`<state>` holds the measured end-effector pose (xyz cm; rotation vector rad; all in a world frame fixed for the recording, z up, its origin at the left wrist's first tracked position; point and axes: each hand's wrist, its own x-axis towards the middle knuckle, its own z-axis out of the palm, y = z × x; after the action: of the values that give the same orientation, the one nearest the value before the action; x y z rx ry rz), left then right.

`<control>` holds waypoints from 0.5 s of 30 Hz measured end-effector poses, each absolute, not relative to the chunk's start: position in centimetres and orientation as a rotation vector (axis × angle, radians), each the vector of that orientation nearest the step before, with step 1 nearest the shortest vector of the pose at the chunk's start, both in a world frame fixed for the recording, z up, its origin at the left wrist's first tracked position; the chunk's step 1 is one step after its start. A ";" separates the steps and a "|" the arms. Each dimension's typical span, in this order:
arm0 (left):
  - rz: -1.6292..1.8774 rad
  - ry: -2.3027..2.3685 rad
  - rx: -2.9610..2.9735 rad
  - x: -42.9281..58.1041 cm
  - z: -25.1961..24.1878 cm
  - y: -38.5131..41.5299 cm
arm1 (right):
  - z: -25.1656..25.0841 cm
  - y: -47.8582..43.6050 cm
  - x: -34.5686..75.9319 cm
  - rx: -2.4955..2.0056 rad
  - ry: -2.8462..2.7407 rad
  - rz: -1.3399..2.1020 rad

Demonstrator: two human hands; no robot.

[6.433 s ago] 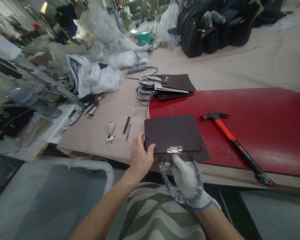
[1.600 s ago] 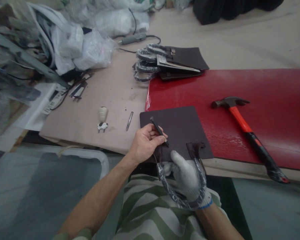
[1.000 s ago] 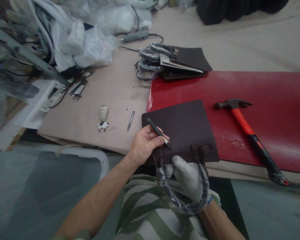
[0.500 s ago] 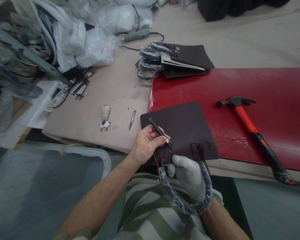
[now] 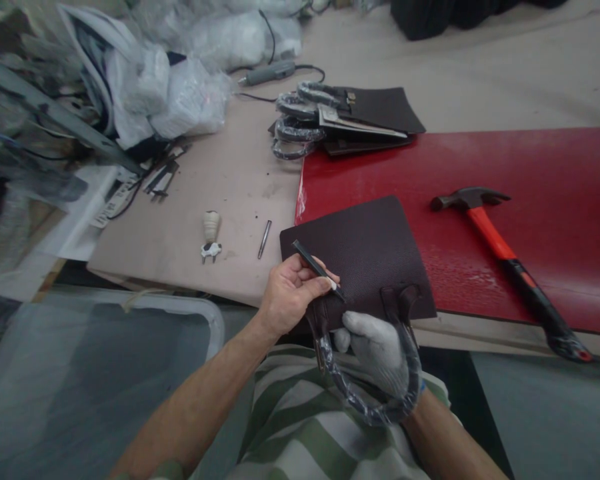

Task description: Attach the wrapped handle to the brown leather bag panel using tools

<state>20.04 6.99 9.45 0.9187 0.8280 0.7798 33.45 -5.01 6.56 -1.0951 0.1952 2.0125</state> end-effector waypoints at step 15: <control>0.876 0.825 1.693 19.8 9.7 5.9 | 6.2 -4.4 32.7 -1.362 -0.363 1.753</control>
<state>19.77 5.88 9.69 1.6930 0.8247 0.8758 32.67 -4.35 6.22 -1.3624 -0.3627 1.7534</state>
